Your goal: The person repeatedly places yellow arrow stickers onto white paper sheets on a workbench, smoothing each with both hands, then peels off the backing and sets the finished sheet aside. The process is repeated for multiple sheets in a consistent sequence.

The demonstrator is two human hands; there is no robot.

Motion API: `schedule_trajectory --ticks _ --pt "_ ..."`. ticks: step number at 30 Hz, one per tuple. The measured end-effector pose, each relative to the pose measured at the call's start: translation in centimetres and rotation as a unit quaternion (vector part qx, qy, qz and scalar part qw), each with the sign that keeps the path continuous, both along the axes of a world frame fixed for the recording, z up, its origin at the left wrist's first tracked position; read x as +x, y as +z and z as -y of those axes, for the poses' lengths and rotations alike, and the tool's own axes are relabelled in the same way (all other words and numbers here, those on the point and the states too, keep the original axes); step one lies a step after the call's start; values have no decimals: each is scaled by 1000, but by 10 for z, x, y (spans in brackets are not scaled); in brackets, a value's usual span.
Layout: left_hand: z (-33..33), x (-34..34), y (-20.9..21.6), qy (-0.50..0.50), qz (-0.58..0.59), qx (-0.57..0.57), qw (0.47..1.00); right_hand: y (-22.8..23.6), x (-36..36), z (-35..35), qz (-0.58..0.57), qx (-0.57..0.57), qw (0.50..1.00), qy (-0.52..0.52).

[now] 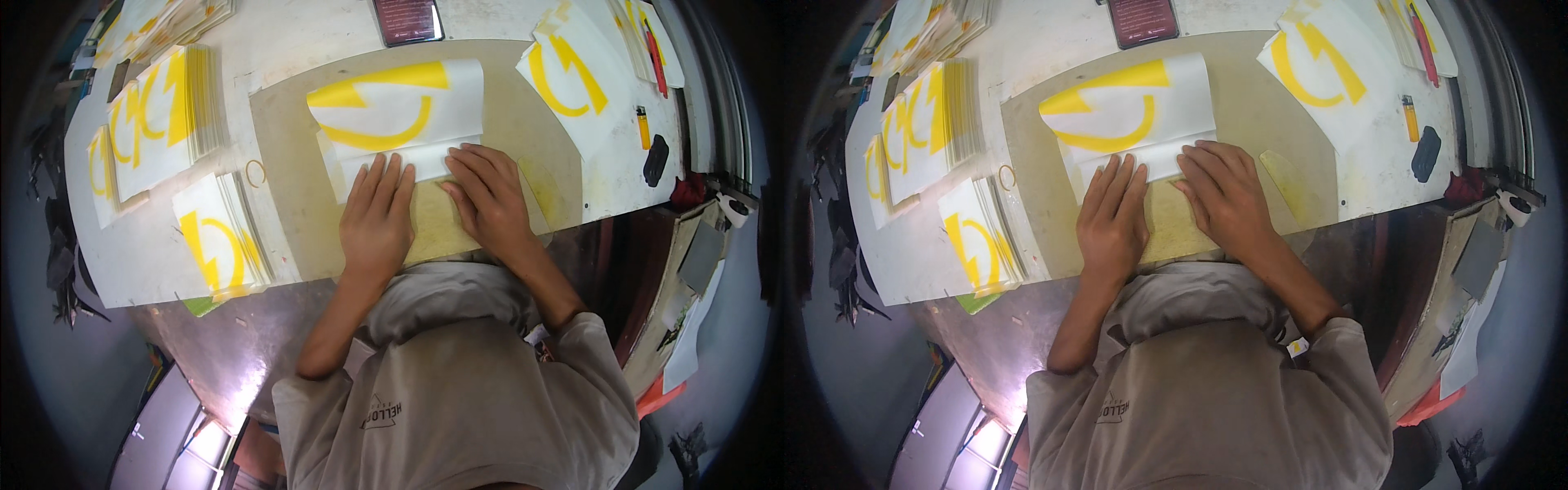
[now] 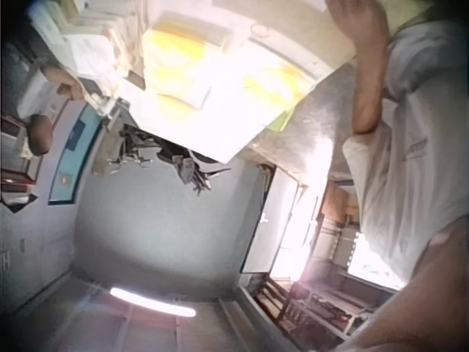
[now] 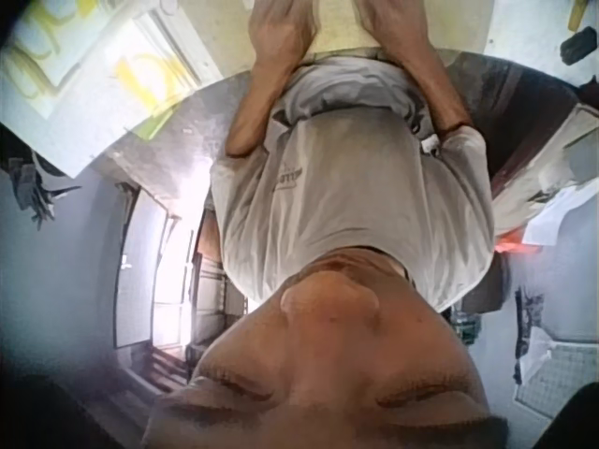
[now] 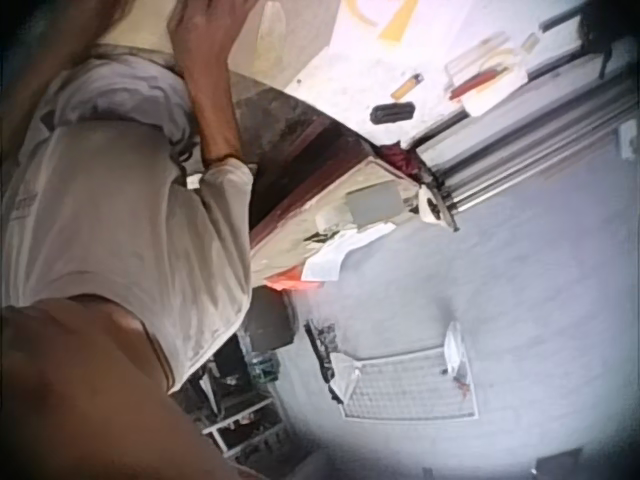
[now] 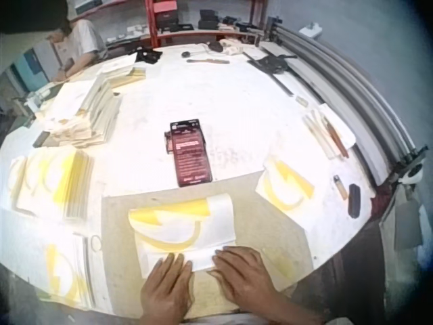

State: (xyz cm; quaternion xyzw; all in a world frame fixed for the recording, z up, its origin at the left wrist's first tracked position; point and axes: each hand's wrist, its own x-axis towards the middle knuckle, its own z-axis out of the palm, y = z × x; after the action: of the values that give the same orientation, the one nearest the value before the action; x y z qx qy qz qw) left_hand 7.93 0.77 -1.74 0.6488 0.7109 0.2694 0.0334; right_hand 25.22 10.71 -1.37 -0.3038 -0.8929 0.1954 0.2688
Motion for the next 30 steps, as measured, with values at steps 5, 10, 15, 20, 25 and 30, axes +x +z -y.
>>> schedule_trajectory --ticks 5,10,15,20,25,30 --pt "20 -3 4 -38 15 -74 996 -4 16 5 43 23 999 17" --pt "25 -4 11 -63 2 -141 988 8 8 25 100 10 995 -12" --pt "27 4 8 -56 -23 -138 989 11 43 13 163 63 980 -94" --pt "25 22 1 -42 34 -109 993 20 32 34 -30 -5 999 -16" --pt "37 25 -1 -88 8 -138 987 14 -47 -6 56 -1 987 151" --pt "33 26 8 -44 39 -86 995 -14 -90 -72 115 64 978 164"
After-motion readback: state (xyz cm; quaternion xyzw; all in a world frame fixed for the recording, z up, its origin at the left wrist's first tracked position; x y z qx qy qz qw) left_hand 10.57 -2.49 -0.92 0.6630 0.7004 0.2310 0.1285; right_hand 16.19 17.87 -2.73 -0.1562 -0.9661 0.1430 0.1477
